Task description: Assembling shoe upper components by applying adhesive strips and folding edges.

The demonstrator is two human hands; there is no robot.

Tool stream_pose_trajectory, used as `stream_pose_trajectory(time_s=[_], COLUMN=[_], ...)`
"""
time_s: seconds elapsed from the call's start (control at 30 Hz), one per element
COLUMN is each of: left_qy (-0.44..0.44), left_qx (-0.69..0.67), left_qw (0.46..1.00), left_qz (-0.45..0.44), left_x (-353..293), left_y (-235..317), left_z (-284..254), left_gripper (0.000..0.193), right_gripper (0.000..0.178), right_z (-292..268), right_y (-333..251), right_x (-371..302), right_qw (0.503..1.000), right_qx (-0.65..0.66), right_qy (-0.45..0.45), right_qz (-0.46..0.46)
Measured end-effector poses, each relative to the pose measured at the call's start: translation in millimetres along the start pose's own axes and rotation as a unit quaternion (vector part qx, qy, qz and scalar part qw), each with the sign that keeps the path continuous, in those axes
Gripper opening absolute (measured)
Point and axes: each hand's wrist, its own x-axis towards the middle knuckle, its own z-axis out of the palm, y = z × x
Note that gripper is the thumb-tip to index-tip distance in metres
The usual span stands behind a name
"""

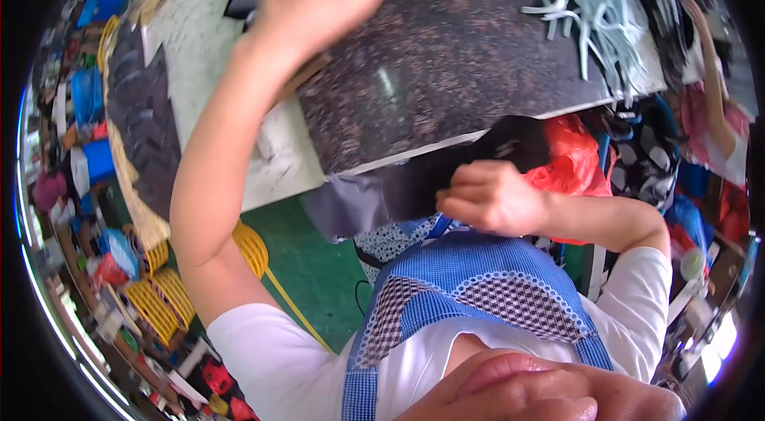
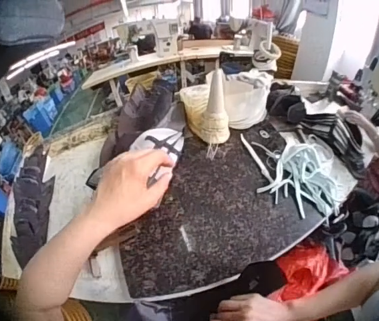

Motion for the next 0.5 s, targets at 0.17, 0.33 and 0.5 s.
stream_pose_trajectory(time_s=[0.17, 0.33, 0.5], left_qy=[0.061, -0.009, 0.175], left_qx=[0.065, -0.220, 0.068], left_qw=[0.995, 0.970, 0.971], left_qz=[-0.053, -0.102, -0.147], left_x=[36.4, 42.3, 14.0], left_y=[-110.8, -132.4, -128.1], left_z=[19.9, 6.5, -49.8], left_gripper=[0.047, 0.037, 0.026], right_gripper=[0.029, 0.026, 0.018], right_z=[69.2, -31.2, -139.3], right_y=[8.8, 29.9, 93.5], right_x=[-32.2, -33.7, -57.0], right_qw=[0.974, 0.952, 0.895], right_qx=[0.083, 0.247, 0.030], right_qy=[-0.158, 0.009, 0.190], right_qz=[0.140, 0.183, 0.401])
